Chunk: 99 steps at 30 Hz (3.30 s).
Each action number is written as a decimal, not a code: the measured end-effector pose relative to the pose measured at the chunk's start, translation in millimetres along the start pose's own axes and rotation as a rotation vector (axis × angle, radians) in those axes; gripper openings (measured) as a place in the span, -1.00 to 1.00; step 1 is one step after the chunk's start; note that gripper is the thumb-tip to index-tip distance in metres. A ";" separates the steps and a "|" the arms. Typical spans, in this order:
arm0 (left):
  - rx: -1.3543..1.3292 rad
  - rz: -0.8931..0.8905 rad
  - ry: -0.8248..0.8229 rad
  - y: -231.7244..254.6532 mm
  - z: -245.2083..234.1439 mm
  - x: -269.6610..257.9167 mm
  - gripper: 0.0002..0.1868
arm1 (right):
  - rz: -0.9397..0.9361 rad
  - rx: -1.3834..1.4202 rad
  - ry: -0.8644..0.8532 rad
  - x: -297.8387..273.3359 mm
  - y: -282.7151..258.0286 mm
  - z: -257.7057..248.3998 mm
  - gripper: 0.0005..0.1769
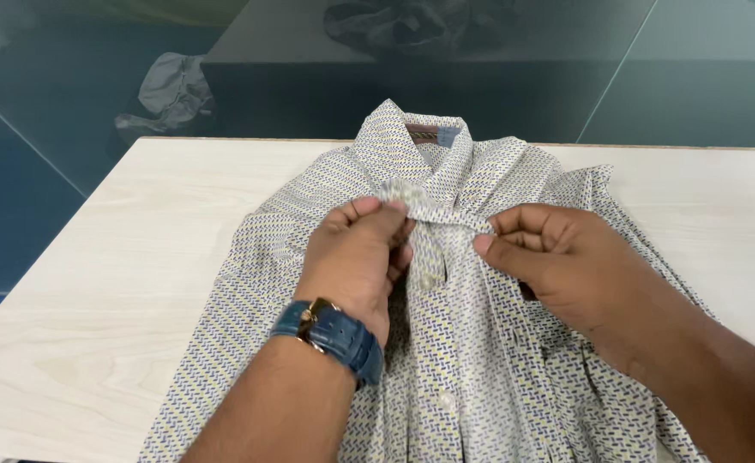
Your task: The person buttons a patterned long-sleeve shirt on a white table, starting at the collar and working down the placket. They then flip the shirt over and smooth the back fabric.
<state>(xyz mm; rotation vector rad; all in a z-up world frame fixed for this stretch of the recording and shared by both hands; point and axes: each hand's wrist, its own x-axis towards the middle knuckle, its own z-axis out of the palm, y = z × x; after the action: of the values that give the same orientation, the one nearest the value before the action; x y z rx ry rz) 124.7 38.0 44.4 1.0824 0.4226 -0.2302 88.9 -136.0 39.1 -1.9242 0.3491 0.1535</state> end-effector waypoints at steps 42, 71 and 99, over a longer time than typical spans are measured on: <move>0.687 -0.001 -0.459 -26.0 -60.3 -29.5 -0.84 | 0.452 -0.297 0.267 -82.1 15.6 50.7 -0.69; 0.672 0.042 -0.354 -42.4 -42.8 -42.6 -0.86 | 0.353 -0.319 0.124 -71.2 24.4 24.8 -0.72; 0.703 -0.177 -0.209 -51.4 -30.5 -27.1 -0.74 | 0.388 -0.208 -0.033 -45.8 53.5 11.4 -0.70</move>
<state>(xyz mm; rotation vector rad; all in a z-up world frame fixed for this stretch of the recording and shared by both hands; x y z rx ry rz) 74.0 41.1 2.8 1.6889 0.2480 -0.6766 29.4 -135.8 -0.2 -2.0364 0.7054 0.4922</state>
